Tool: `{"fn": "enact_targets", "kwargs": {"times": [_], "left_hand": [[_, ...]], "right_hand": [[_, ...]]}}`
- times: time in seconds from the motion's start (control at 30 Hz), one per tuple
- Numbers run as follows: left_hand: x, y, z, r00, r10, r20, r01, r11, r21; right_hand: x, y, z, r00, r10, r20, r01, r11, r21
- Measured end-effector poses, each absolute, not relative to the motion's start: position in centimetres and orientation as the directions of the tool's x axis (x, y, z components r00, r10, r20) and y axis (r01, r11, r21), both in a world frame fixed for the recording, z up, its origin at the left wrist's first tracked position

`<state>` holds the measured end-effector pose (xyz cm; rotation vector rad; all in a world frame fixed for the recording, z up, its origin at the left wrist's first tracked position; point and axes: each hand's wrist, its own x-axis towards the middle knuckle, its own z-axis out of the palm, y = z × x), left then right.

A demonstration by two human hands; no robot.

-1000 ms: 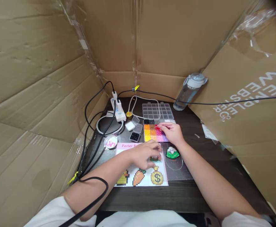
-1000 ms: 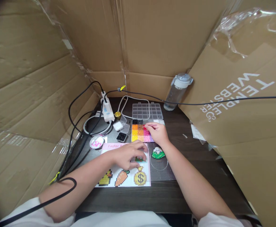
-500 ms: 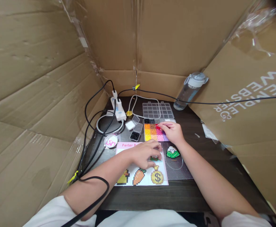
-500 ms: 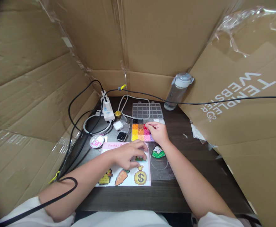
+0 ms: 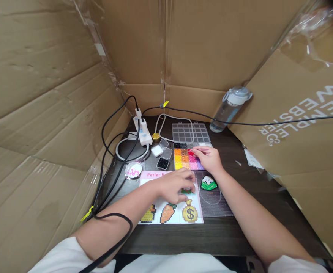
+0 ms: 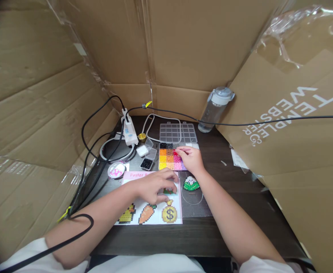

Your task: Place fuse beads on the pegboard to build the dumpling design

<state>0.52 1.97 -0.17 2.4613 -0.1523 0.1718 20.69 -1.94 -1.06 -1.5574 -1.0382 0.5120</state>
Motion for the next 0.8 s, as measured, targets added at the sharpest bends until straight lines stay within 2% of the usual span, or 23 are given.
{"fn": "enact_targets", "kwargs": {"times": [0.6,0.8], "left_hand": [[0.6,2.0,-0.4,0.981,-0.072,0.180,-0.167,-0.783,0.599],[0.7,2.0,-0.3,0.984,-0.071,0.163,-0.156,-0.784,0.600]], "right_hand": [[20.8,-2.0,-1.1,0.539,0.818,0.201,0.298,0.037,-0.954],[20.6,-3.3,0.8,0.582,0.784,0.217,0.287,0.051,-0.956]]}}
